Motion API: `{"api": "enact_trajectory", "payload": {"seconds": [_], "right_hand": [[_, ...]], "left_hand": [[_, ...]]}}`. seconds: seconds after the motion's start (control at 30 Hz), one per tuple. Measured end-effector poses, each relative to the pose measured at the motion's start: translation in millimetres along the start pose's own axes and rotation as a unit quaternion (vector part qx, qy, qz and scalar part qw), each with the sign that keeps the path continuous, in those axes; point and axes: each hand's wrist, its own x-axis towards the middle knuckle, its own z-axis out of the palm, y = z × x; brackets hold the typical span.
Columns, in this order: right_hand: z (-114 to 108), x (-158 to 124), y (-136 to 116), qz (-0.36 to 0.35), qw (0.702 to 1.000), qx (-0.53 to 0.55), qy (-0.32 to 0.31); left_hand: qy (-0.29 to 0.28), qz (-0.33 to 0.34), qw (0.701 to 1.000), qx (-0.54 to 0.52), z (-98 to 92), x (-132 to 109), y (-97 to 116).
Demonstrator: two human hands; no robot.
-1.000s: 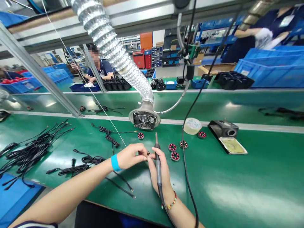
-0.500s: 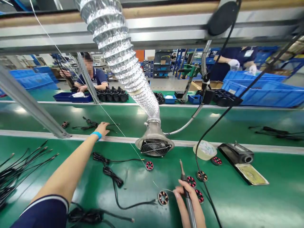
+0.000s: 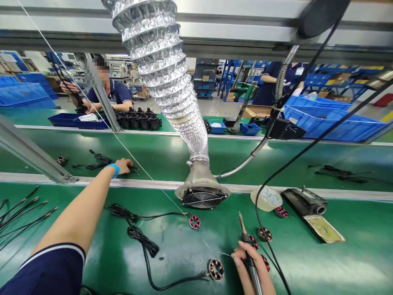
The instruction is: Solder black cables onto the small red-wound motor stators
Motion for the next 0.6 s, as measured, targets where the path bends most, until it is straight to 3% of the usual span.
{"api": "enact_trajectory", "payload": {"seconds": [0.13, 0.27, 0.43, 0.6], "right_hand": [[3, -1, 2, -0.043, 0.999, -0.011, -0.003], [0, -2, 8, -0.066, 0.997, -0.042, -0.005], [-5, -3, 10, -0.019, 0.999, -0.048, 0.017], [-8, -5, 4, 0.001, 0.999, -0.027, 0.028]], "left_hand": [[-0.034, -0.039, 0.999, -0.018, -3.2, -12, -1], [0.012, -0.046, 0.996, -0.077, -15.1, -31, 8], [0.142, -0.050, 0.967, -0.207, -64.4, -71, -11], [0.324, -0.049, 0.881, -0.341, -129.6, -144, -54]]}}
